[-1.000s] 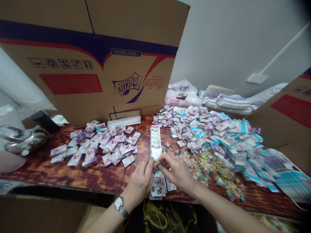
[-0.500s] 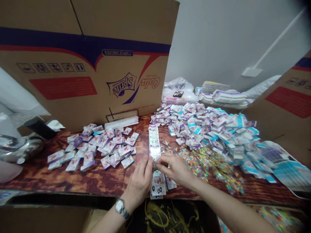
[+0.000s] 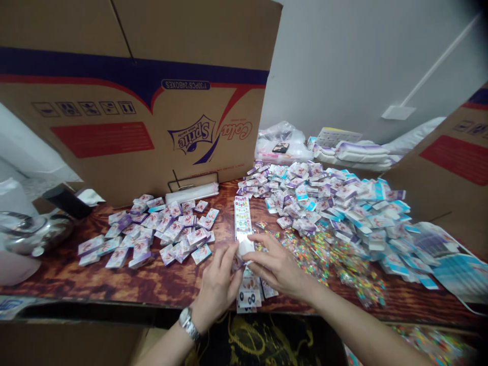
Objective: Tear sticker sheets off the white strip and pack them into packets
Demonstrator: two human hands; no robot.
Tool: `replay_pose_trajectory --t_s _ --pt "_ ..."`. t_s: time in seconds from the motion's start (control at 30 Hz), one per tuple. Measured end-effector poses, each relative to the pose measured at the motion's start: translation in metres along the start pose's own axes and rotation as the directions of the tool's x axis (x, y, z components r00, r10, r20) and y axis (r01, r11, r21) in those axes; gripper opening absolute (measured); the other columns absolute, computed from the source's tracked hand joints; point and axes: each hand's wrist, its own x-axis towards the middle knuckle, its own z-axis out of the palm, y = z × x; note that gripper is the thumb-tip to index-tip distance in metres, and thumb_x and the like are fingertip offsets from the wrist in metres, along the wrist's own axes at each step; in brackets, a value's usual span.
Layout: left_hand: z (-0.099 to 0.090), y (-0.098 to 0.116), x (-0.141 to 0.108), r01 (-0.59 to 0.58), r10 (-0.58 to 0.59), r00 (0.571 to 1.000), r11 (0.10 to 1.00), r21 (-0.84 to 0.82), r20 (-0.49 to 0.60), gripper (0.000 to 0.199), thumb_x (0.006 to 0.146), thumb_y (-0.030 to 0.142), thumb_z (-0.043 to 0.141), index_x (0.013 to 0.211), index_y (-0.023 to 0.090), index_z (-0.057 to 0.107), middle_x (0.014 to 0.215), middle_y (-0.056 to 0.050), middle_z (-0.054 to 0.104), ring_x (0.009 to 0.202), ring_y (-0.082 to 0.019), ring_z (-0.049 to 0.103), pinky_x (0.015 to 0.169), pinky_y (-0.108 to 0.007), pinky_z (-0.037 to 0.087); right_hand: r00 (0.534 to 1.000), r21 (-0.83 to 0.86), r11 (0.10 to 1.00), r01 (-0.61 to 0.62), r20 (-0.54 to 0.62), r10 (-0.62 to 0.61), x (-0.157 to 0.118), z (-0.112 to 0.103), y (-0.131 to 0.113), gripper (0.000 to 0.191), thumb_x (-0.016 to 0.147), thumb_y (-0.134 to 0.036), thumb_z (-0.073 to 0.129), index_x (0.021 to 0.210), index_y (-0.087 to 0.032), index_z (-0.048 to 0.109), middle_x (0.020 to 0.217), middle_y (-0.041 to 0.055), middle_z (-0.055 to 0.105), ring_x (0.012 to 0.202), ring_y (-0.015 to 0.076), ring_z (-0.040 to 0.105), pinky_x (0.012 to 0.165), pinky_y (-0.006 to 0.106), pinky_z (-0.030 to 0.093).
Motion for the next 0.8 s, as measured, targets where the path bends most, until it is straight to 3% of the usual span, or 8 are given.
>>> replay_pose_trajectory --t_s 0.1,0.2,0.27,0.4,0.53,0.63,0.8 --pt "-0.004 0.003 0.001 0.065 -0.060 0.997 0.993 -0.098 0.052 0.046 0.085 0.018 0.047 0.130 0.018 0.036 0.112 -0.013 0.053 0.094 -0.021 0.059 0.075 -0.032 0.054 0.992 0.041 0.998 -0.051 0.115 0.046 -0.002 -0.008 0.001 0.024 0.089 -0.026 0.051 0.111 -0.021 0.058 0.132 0.0124 0.040 0.123 0.0236 0.039 0.099 0.040 0.037" --pt "-0.003 0.005 0.001 0.057 -0.048 0.996 0.989 -0.136 0.070 0.042 0.085 0.017 0.048 0.126 0.020 0.041 0.112 -0.011 0.053 0.093 -0.019 0.059 0.077 -0.031 0.053 0.982 0.147 0.984 -0.096 0.177 0.070 -0.001 -0.011 0.001 0.024 0.092 -0.021 0.045 0.112 -0.023 0.058 0.126 0.0092 0.047 0.118 0.0185 0.046 0.096 0.034 0.041" --pt "-0.002 0.005 0.000 0.021 -0.015 0.999 0.992 -0.122 0.051 0.041 0.084 0.015 0.049 0.124 0.020 0.043 0.113 -0.011 0.053 0.097 -0.019 0.058 0.081 -0.032 0.052 0.989 0.156 0.982 -0.105 0.117 0.087 0.000 -0.006 0.000 0.023 0.092 -0.020 0.044 0.108 -0.023 0.060 0.115 0.0077 0.054 0.108 0.0169 0.053 0.090 0.031 0.045" --pt "0.003 0.004 -0.002 -0.073 0.071 0.997 0.996 -0.050 -0.036 0.046 0.083 0.010 0.047 0.127 0.016 0.039 0.119 -0.013 0.053 0.114 -0.022 0.051 0.093 -0.034 0.047 0.989 0.105 0.991 -0.088 -0.110 0.100 -0.002 0.012 -0.009 0.022 0.090 -0.016 0.045 0.107 -0.020 0.058 0.099 0.0072 0.060 0.093 0.0168 0.058 0.082 0.030 0.048" --pt "0.007 0.002 -0.005 -0.136 0.141 0.986 0.989 0.064 -0.088 0.047 0.083 0.008 0.046 0.129 0.012 0.037 0.121 -0.014 0.054 0.119 -0.022 0.048 0.098 -0.034 0.044 0.934 0.122 0.978 -0.171 -0.295 0.201 -0.005 0.024 -0.018 0.032 0.087 -0.016 0.049 0.120 -0.019 0.048 0.099 0.0077 0.062 0.089 0.0179 0.060 0.078 0.030 0.049" --pt "0.009 0.000 -0.007 -0.149 0.162 0.980 0.983 0.110 -0.114 0.049 0.083 0.007 0.046 0.130 0.011 0.036 0.121 -0.015 0.055 0.116 -0.023 0.051 0.097 -0.034 0.045 0.922 0.245 0.946 -0.213 -0.271 0.277 -0.005 0.026 -0.021 0.024 0.087 -0.017 0.051 0.110 -0.021 0.056 0.093 0.0046 0.063 0.084 0.0161 0.060 0.075 0.028 0.049" --pt "0.011 -0.001 -0.010 -0.089 0.099 0.987 0.992 0.085 -0.123 0.053 0.083 0.010 0.047 0.134 0.008 0.031 0.119 -0.016 0.057 0.110 -0.022 0.056 0.093 -0.032 0.048 0.914 0.386 0.889 -0.246 -0.212 0.345 -0.003 0.028 -0.022 0.015 0.087 -0.020 0.052 0.097 -0.021 0.063 0.092 0.0038 0.063 0.087 0.0156 0.059 0.077 0.028 0.048"
